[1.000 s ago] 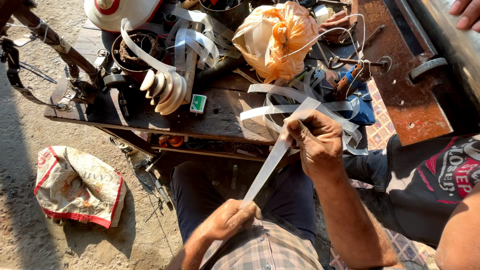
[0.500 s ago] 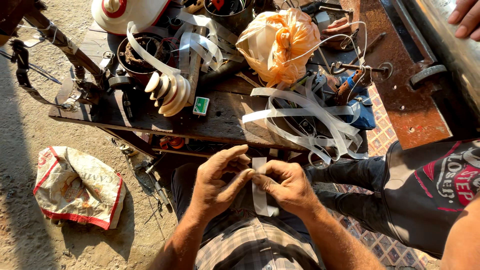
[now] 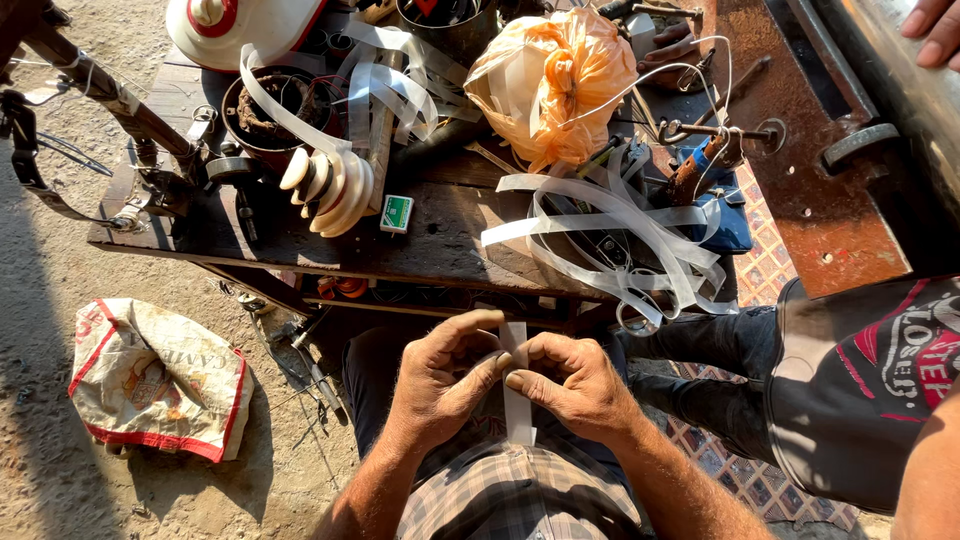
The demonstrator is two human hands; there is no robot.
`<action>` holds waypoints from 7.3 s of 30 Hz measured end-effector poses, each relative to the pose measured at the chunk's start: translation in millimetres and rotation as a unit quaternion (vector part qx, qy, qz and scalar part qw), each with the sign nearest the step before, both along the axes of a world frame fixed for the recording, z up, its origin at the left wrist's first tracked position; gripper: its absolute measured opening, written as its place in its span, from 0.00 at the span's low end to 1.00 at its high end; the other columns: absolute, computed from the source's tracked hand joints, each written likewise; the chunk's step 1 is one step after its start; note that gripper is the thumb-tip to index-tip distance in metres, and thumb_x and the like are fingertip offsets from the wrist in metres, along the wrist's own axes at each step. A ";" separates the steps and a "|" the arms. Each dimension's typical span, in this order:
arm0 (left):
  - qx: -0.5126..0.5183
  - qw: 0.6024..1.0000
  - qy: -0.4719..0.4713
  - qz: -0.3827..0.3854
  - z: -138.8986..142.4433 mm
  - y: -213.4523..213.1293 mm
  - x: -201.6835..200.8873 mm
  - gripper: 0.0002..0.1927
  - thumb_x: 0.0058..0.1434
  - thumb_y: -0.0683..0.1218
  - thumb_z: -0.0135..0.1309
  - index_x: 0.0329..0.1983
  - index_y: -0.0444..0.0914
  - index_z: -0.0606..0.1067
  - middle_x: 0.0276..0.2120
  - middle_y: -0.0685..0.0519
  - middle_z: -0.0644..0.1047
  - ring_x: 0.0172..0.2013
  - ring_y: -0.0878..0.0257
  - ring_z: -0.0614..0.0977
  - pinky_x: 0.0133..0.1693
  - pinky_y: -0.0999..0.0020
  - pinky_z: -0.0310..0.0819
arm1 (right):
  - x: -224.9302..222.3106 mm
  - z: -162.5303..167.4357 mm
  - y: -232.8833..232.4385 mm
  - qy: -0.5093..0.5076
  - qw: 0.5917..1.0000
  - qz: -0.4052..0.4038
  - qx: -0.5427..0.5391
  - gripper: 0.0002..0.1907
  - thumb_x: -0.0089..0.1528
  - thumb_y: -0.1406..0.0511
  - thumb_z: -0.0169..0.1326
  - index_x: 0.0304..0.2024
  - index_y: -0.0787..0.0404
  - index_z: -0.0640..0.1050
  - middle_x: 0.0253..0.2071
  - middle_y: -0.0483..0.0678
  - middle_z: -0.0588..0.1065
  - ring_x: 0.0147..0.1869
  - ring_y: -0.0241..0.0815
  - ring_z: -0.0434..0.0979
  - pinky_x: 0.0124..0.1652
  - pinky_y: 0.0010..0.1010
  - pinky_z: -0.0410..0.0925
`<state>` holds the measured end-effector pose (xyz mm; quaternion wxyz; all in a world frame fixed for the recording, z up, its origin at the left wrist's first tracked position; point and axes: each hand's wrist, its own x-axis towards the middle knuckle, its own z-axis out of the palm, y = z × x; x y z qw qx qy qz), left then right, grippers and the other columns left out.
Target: The person sits on a step and joins the ends of white plastic strapping strips by hand, folding and pressing the ends together to form loops. They handle the strips one at a time, pulling them taut and placing finished loops on the workbench beside them.
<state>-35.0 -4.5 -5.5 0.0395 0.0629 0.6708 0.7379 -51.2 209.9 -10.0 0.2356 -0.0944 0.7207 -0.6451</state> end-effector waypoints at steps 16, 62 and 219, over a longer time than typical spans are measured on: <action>0.030 0.995 0.002 -0.091 -1.0 -5.0 2.4 0.09 0.61 0.35 0.60 0.44 0.34 0.80 0.35 0.52 0.83 0.38 0.68 0.86 0.40 0.72 0.83 | -14.2 -5.8 15.4 -0.090 0.986 0.038 -0.136 0.12 0.63 0.69 0.62 0.47 0.72 0.82 0.32 0.49 0.81 0.32 0.31 0.77 0.31 0.23 0.70; -0.137 0.960 0.242 0.019 48.5 8.4 10.9 0.08 0.63 0.38 0.64 0.44 0.35 0.78 0.36 0.51 0.82 0.36 0.62 0.85 0.36 0.71 0.81 | 4.4 47.7 -1.3 0.238 0.966 -0.008 -0.101 0.07 0.63 0.78 0.58 0.44 0.69 0.78 0.37 0.49 0.78 0.40 0.33 0.79 0.39 0.22 0.73; -0.036 0.977 0.206 -0.030 31.1 11.6 -4.9 0.12 0.56 0.31 0.59 0.42 0.35 0.79 0.36 0.51 0.80 0.36 0.66 0.83 0.38 0.75 0.77 | 8.0 16.4 9.6 0.057 0.979 -0.064 -0.187 0.09 0.68 0.71 0.59 0.49 0.70 0.81 0.41 0.50 0.82 0.44 0.33 0.80 0.45 0.24 0.74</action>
